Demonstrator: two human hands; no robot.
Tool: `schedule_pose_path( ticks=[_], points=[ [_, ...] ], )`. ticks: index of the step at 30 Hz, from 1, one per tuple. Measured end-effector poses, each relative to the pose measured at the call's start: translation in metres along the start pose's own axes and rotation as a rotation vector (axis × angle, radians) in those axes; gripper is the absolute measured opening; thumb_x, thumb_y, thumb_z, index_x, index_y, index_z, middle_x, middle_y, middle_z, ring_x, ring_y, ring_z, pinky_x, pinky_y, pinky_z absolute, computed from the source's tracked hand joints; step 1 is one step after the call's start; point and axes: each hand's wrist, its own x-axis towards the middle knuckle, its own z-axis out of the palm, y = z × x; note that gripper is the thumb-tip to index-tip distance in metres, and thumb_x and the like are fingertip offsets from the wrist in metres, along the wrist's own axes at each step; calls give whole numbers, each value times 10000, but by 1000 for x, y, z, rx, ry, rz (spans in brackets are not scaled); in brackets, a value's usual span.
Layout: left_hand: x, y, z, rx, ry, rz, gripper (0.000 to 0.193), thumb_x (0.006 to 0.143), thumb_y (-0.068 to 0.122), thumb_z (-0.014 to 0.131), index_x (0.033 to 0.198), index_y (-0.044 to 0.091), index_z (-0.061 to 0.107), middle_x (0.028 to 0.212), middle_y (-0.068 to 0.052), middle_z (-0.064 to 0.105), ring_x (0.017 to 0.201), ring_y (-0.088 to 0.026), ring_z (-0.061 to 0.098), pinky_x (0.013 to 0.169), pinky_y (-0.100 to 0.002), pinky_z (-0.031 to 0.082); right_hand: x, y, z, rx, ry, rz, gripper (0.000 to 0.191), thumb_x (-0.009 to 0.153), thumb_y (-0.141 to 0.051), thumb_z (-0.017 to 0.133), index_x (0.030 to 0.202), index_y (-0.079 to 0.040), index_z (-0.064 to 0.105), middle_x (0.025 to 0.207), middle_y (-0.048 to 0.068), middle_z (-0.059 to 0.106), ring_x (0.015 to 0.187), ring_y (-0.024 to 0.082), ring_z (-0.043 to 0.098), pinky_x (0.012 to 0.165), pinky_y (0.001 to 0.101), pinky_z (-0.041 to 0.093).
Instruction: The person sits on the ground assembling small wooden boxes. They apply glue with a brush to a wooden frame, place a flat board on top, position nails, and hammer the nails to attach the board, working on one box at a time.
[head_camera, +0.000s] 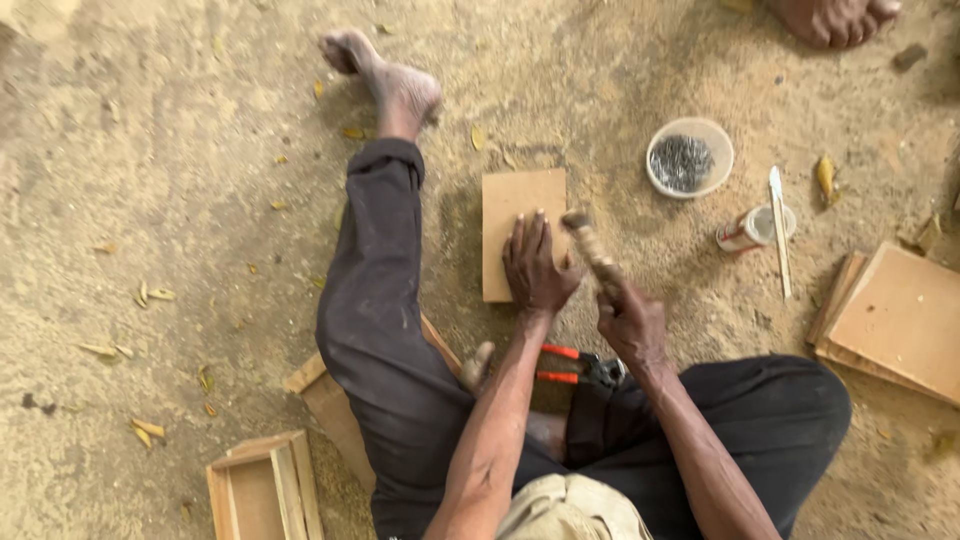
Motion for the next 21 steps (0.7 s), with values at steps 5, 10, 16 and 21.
schedule_pose_path(
  ticks=[5, 10, 16, 21],
  points=[
    [0, 0, -2, 49, 0, 30, 713, 782, 265, 727, 1420, -5, 557, 1546, -130, 521, 1497, -346, 378, 1223, -500, 300, 2, -3, -4, 32, 33, -50, 520, 920, -79, 718, 1415, -140, 573, 878, 143, 697, 606, 221, 645, 530, 371, 527],
    [2, 1, 0, 21, 20, 10, 669, 834, 281, 706, 1425, 7, 556, 1537, -124, 508, 1489, -352, 373, 1216, -505, 280, 3, 0, -1, -22, -141, 86, 479, 886, -74, 733, 1349, -160, 645, 826, 128, 726, 480, 204, 615, 443, 380, 494],
    [0, 0, -1, 11, 45, 48, 779, 780, 308, 744, 1462, 15, 509, 1543, -156, 504, 1483, -370, 387, 1197, -533, 296, -5, 7, 4, 32, 2, 15, 471, 904, -103, 752, 1357, -157, 637, 842, 146, 696, 628, 226, 669, 527, 374, 530],
    [1, 1, -6, 24, -2, 12, 910, 709, 250, 709, 1535, -12, 434, 1511, -167, 535, 1469, -359, 415, 1198, -516, 322, -5, 9, 11, -56, -96, 76, 531, 839, -110, 773, 1353, -166, 650, 803, 149, 715, 572, 254, 673, 509, 393, 541]
  ],
)
